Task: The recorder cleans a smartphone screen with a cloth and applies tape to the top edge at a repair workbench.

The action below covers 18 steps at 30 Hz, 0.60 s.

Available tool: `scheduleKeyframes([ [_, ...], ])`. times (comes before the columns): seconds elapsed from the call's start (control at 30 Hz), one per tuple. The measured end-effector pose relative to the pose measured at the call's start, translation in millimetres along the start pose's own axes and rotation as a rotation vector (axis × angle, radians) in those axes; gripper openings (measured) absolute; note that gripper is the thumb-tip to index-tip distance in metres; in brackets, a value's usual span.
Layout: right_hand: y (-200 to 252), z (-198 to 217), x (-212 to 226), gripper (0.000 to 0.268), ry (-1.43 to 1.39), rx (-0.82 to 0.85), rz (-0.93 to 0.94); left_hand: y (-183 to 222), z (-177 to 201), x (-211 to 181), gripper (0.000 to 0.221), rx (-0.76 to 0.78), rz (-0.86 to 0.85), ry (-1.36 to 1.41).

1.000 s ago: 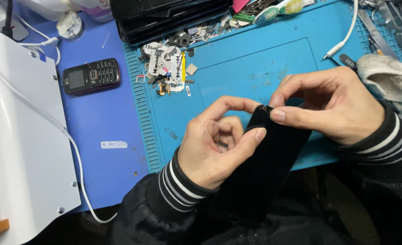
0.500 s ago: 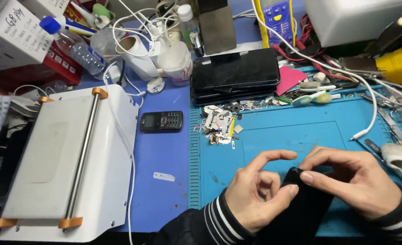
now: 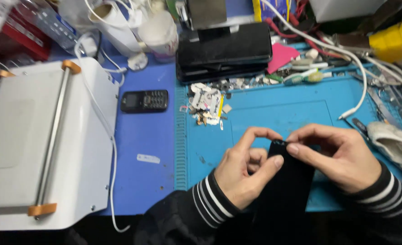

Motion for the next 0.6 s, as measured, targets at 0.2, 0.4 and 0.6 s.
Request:
scheduleKeyframes([
  [0.2, 10.7, -6.6, 31.2, 0.016, 0.236, -0.026, 0.009, 1.3, -1.5, 1.7, 0.034, 0.003, -0.060, -0.071],
  [0.4, 9.1, -6.7, 29.7, 0.006, 0.255, -0.013, 0.024, -0.2, -1.8, 1.0, 0.024, 0.033, -0.062, -0.115],
  [0.6, 8.6, -8.8, 28.2, 0.009, 0.210, 0.002, 0.011, 0.2, -1.5, 1.2, 0.018, 0.028, -0.069, -0.055],
])
Point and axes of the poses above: each hand's wrist, its own y-axis away from the middle knuckle, its own z-axis out of the back of the hand, x = y × z, the point moved 4 cm from there along -y, towards the middle knuckle, and after that the axes turned 15 degrees about x, right-handed, at the moved point
